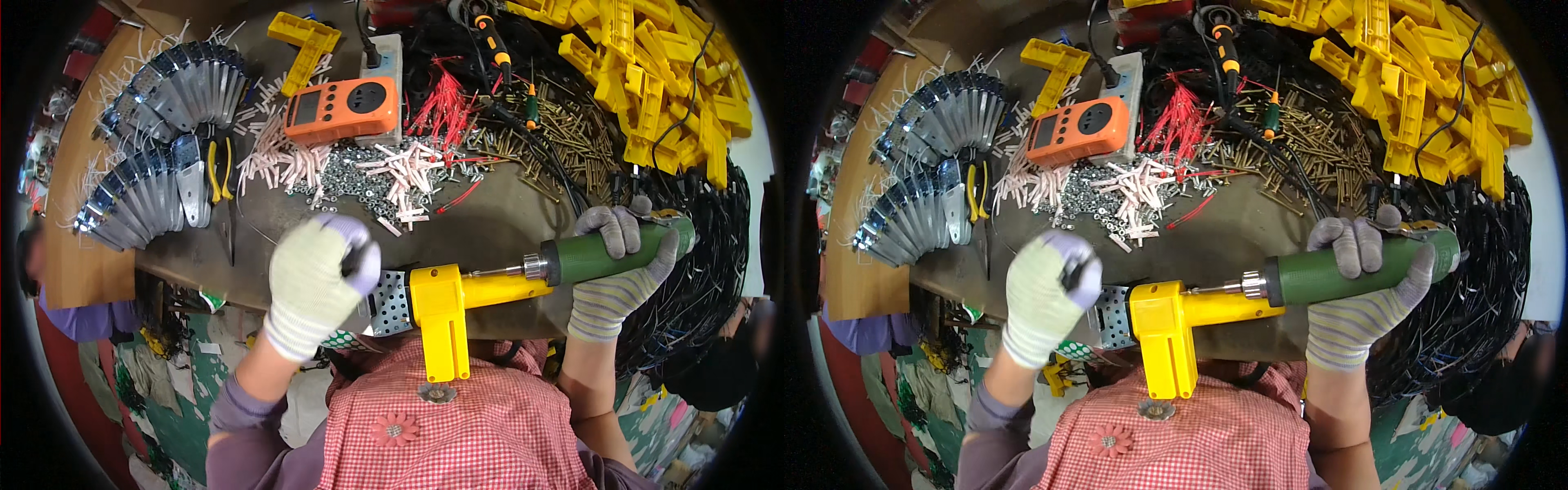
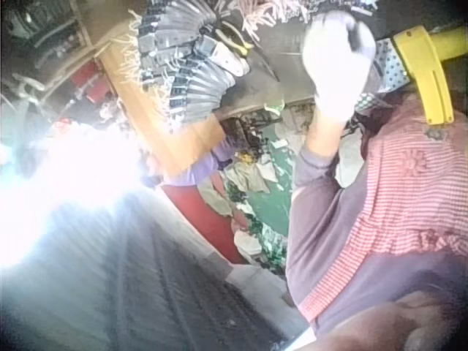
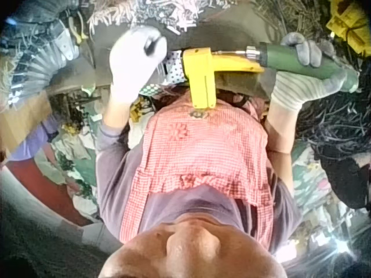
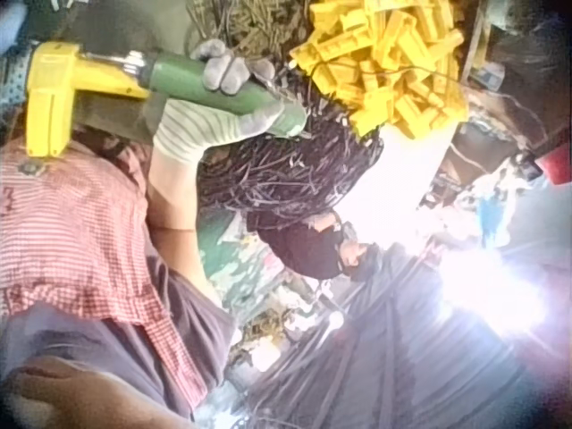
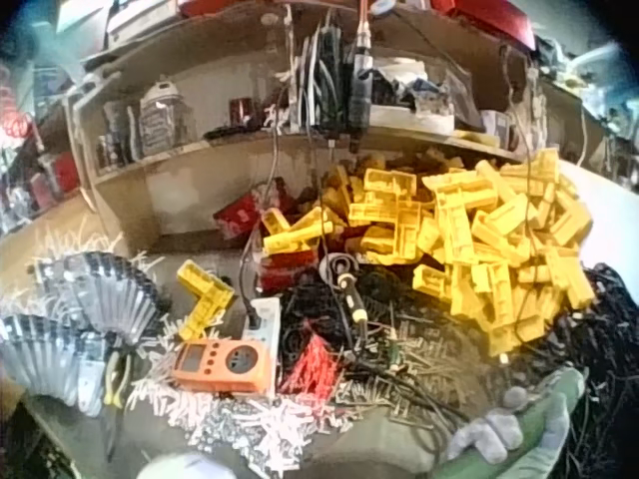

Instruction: Assembling a yellow handheld electronic device by soldering wires and installing components into a plastic housing.

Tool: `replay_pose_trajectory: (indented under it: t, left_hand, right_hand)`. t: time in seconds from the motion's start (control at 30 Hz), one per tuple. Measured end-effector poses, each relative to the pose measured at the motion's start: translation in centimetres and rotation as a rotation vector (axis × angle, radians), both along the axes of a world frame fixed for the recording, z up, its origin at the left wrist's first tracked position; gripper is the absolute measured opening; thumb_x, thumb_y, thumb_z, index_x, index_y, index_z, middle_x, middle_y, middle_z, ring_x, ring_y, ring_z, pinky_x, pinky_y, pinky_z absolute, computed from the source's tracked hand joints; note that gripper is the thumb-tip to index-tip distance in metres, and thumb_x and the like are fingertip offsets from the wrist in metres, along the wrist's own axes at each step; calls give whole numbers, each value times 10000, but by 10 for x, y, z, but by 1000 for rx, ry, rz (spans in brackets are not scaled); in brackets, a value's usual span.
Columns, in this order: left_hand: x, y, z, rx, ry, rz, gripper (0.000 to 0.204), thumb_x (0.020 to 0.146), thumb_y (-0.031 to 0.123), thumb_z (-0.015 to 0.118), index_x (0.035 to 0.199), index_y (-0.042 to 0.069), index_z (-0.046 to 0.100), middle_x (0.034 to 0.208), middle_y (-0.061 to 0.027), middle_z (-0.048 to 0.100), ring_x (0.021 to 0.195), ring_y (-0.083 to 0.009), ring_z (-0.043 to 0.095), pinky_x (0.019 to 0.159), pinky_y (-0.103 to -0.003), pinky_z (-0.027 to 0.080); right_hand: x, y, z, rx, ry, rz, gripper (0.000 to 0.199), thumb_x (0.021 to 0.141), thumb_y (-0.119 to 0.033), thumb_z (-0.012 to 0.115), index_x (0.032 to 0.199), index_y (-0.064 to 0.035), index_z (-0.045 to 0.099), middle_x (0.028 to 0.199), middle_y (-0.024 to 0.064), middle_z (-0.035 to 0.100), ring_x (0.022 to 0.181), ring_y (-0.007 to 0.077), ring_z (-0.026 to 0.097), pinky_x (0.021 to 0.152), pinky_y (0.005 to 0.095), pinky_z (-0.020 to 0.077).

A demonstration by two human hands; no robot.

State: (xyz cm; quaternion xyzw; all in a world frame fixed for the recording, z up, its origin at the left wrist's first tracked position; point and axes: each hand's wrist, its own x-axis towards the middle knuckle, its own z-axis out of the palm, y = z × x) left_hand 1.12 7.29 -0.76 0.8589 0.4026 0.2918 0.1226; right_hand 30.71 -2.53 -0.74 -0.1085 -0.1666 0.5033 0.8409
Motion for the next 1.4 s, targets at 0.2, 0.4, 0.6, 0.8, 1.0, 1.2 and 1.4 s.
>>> replay_pose_trajectory:
  t: [0.2, 0.4, 0.6, 0.8, 1.0, 1.2, 1.4]
  left_hand:
    - [-12, -39, -17, -20, -136, -68, 168, 716, 179, 752, 789, 114, 616, 700, -68, 604, 628, -282, 585, 621, -405, 462]
    - [-10, -38, -17, -28, -154, -41, 170, 716, 186, 765, 818, 127, 643, 690, -55, 606, 616, -272, 586, 595, -404, 456]
    - [-9, -38, -18, 1, -177, -67, 207, 730, 197, 778, 873, 118, 650, 722, -67, 615, 645, -284, 595, 605, -421, 461]
    - [-9, -39, -18, -63, -99, -85, 198, 760, 213, 759, 899, 107, 665, 780, -85, 627, 694, -303, 604, 636, -435, 473]
    - [-9, -38, -17, -59, -82, -106, 168, 794, 224, 725, 897, 97, 690, 799, -88, 630, 719, -305, 606, 661, -434, 478]
    - [-9, -41, -16, -172, -150, -46, 202, 792, 214, 727, 944, 85, 697, 833, -92, 639, 760, -302, 612, 716, -421, 491]
    - [-12, -37, -16, -98, -83, -135, 252, 781, 198, 735, 1001, 77, 703, 861, -90, 645, 775, -292, 620, 744, -420, 499]
  right_hand:
    - [-7, 9, -2, -7, 18, 86, 346, 934, -360, 652, 1059, -41, 604, 638, -40, 343, 575, 103, 350, 972, 348, 442]
    - [-16, 11, -1, -25, 15, 78, 294, 914, -304, 669, 1027, -43, 594, 633, -42, 364, 569, 103, 363, 965, 342, 444]
    - [-18, 11, 0, -42, 27, 74, 282, 906, -286, 677, 1019, -41, 597, 619, -53, 347, 558, 88, 356, 975, 319, 431]
    - [-19, 10, -1, -41, 36, 47, 287, 913, -282, 664, 1045, -36, 597, 637, -50, 361, 574, 94, 370, 992, 328, 430]
    - [-21, 11, -2, -49, 0, 10, 270, 922, -251, 638, 1072, -31, 593, 666, -43, 385, 607, 97, 400, 1000, 327, 428]
    - [-20, 10, -1, -67, -3, 15, 246, 915, -222, 644, 1062, -34, 588, 667, -43, 393, 615, 97, 408, 1001, 328, 427]
    - [-21, 11, -1, -47, -14, 38, 236, 913, -213, 652, 1061, -38, 591, 666, -43, 394, 608, 97, 397, 1005, 335, 423]
